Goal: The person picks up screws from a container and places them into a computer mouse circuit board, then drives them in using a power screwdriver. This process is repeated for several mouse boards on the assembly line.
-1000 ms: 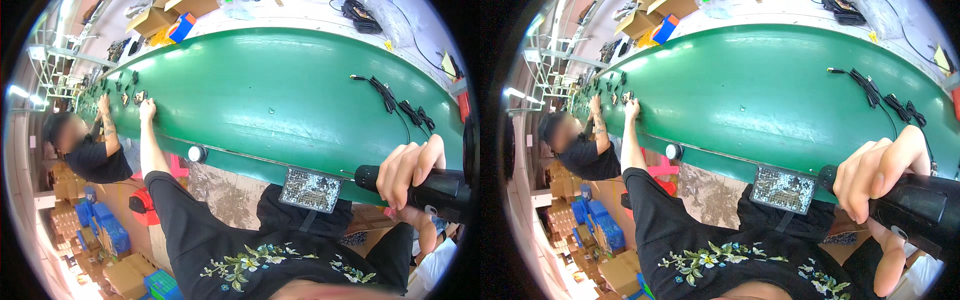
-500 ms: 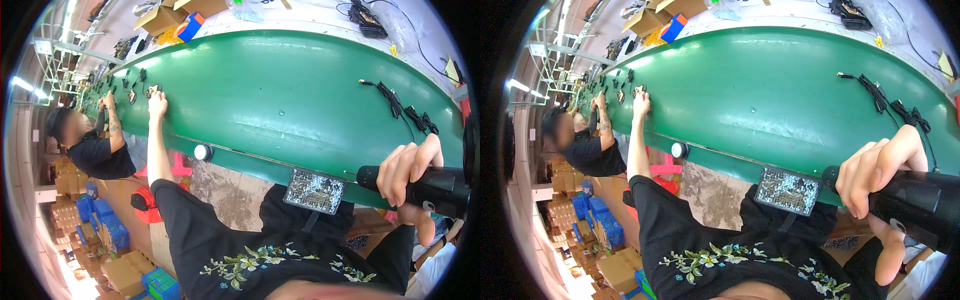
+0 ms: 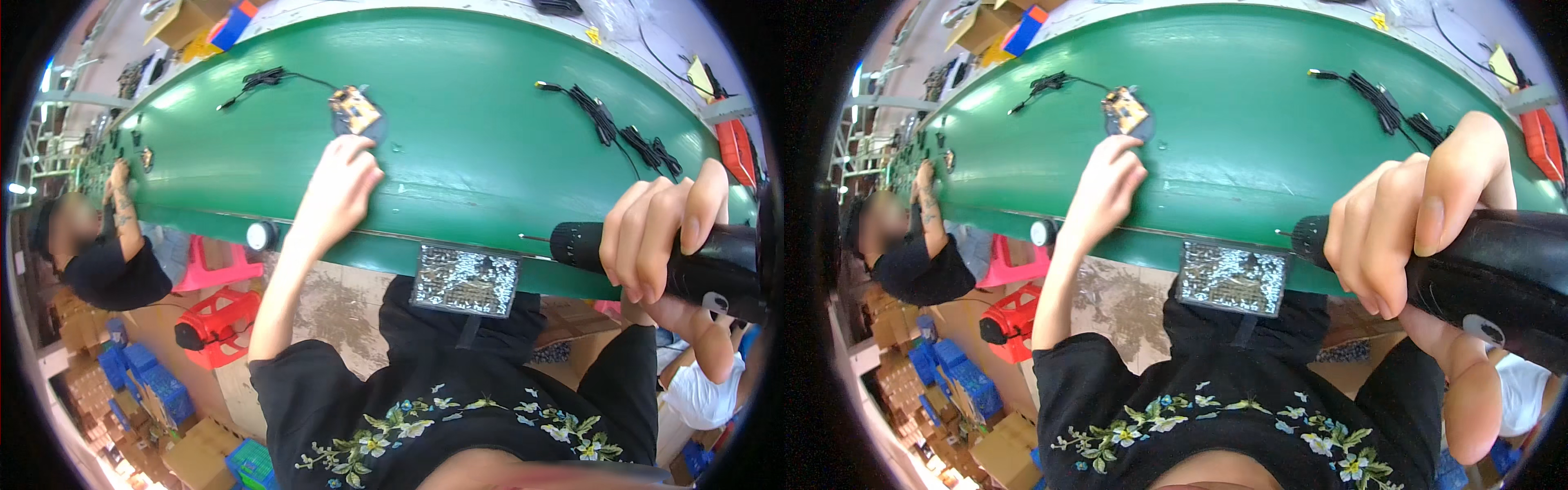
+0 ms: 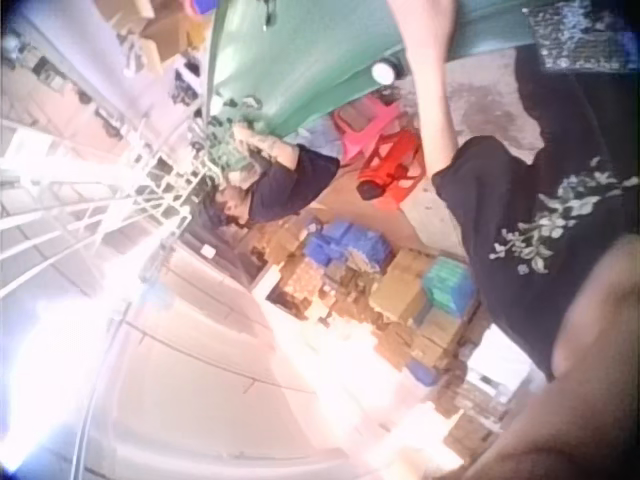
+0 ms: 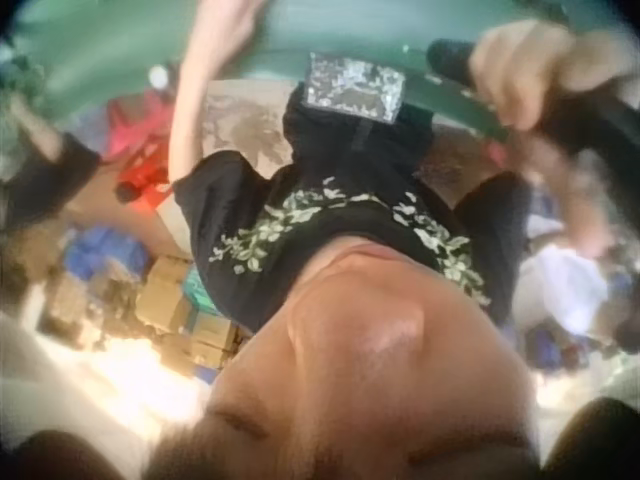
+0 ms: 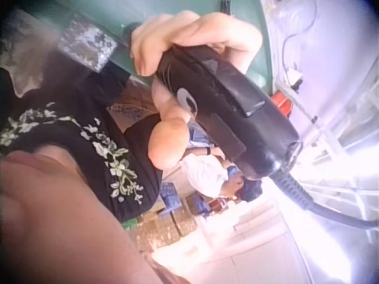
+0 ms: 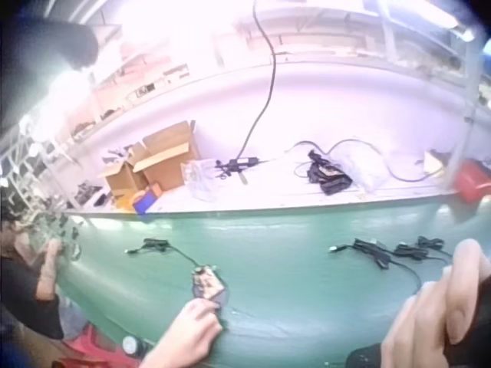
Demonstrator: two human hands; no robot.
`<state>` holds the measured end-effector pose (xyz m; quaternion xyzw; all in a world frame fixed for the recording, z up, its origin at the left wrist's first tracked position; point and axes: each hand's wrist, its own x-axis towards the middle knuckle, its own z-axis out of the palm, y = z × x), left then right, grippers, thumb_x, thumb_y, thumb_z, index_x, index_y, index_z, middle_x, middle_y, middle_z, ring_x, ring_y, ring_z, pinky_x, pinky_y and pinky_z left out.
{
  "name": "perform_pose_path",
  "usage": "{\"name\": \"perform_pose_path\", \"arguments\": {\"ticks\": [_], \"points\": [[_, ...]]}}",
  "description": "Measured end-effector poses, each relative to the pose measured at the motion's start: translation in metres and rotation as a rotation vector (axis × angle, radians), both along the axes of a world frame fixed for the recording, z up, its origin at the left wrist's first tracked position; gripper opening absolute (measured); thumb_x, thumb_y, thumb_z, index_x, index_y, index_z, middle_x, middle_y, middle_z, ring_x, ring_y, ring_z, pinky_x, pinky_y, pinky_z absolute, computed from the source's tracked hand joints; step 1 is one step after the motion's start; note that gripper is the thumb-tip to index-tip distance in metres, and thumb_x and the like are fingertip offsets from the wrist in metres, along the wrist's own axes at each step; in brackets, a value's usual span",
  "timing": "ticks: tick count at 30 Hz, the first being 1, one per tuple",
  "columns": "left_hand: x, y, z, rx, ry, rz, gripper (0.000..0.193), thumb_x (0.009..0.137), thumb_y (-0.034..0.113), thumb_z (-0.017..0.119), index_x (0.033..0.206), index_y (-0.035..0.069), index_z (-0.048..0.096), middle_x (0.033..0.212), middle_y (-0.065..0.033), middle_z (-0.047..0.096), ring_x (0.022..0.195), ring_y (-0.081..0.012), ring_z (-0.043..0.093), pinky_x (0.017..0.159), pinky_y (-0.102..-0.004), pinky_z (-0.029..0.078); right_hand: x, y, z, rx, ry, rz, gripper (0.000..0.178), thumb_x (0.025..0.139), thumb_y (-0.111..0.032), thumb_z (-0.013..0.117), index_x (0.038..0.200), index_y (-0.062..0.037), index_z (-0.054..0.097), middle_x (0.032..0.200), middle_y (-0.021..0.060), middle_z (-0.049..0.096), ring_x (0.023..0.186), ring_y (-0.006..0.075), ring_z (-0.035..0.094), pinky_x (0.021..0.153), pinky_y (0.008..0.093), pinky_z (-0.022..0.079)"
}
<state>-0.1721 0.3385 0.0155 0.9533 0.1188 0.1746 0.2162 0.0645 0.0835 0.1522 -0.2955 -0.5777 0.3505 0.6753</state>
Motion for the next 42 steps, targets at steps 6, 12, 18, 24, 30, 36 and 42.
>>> {"name": "perform_pose_path", "arguments": {"ticks": [6, 12, 18, 24, 30, 36, 42], "points": [[0.026, -0.074, 0.007, -0.305, 0.082, -0.325, 0.012, 0.092, 0.009, 0.068, 0.091, 0.004, 0.057, 0.111, -0.0089, 0.062, 0.117, -0.0316, 0.059, 0.118, -0.0564, 0.034, 0.015, 0.006, -0.001, 0.107, 0.034, 0.063, 0.091, 0.060, -0.053, 0.099, 0.116, -0.0087, 0.043, 0.073, 0.0005, 0.067, 0.056, 0.0130, 0.067, 0.053, 0.0244, 0.055], [0.033, -0.122, 0.007, -0.223, 0.034, -0.330, 0.014, 0.087, 0.014, 0.074, 0.091, 0.006, 0.062, 0.105, -0.0060, 0.064, 0.116, -0.0275, 0.061, 0.116, -0.0533, 0.038, 0.047, 0.014, -0.014, 0.042, 0.061, 0.222, 0.100, 0.058, -0.067, 0.094, 0.124, -0.0096, 0.045, 0.071, -0.0028, 0.061, 0.060, 0.0095, 0.064, 0.057, 0.0241, 0.051], [0.034, -0.135, 0.010, -0.225, -0.055, -0.186, 0.018, 0.082, 0.014, 0.078, 0.090, 0.008, 0.064, 0.100, -0.0052, 0.067, 0.106, -0.0274, 0.065, 0.108, -0.0498, 0.044, 0.035, 0.029, -0.030, -0.025, -0.049, -0.031, 0.102, 0.061, -0.083, 0.079, 0.123, -0.0089, 0.045, 0.073, -0.0053, 0.051, 0.056, 0.0073, 0.047, 0.056, 0.0244, 0.039], [0.047, -0.147, 0.016, -0.309, -0.214, -0.063, 0.021, 0.073, 0.013, 0.083, 0.085, 0.008, 0.066, 0.092, -0.0044, 0.069, 0.089, -0.0252, 0.066, 0.088, -0.0402, 0.049, 0.051, 0.030, -0.041, -0.047, 0.017, -0.077, 0.103, 0.065, -0.088, 0.072, 0.125, -0.0080, 0.046, 0.076, -0.0045, 0.052, 0.061, 0.0078, 0.050, 0.063, 0.0268, 0.041], [0.046, -0.150, 0.014, -0.391, -0.221, -0.006, 0.023, 0.071, 0.014, 0.085, 0.083, 0.008, 0.067, 0.091, -0.0044, 0.070, 0.087, -0.0257, 0.066, 0.082, -0.0389, 0.050, 0.058, 0.036, -0.048, -0.055, 0.007, -0.047, 0.103, 0.069, -0.090, 0.067, 0.127, -0.0066, 0.047, 0.077, -0.0036, 0.051, 0.062, 0.0082, 0.050, 0.063, 0.0267, 0.041], [0.051, -0.149, 0.013, -0.382, -0.240, -0.018, 0.023, 0.072, 0.015, 0.085, 0.085, 0.006, 0.068, 0.101, -0.0062, 0.072, 0.097, -0.0287, 0.069, 0.088, -0.0410, 0.050, 0.062, 0.038, -0.051, -0.067, -0.017, -0.025, 0.101, 0.073, -0.090, 0.063, 0.126, -0.0063, 0.049, 0.076, -0.0030, 0.051, 0.062, 0.0084, 0.050, 0.064, 0.0271, 0.041], [0.053, -0.151, 0.011, -0.392, -0.228, -0.017, 0.023, 0.073, 0.014, 0.084, 0.086, 0.006, 0.068, 0.105, -0.0070, 0.073, 0.100, -0.0291, 0.069, 0.088, -0.0420, 0.051, 0.065, 0.042, -0.056, -0.104, -0.003, -0.024, 0.098, 0.075, -0.090, 0.062, 0.124, -0.0067, 0.049, 0.076, -0.0033, 0.051, 0.062, 0.0082, 0.049, 0.064, 0.0280, 0.041]]}}
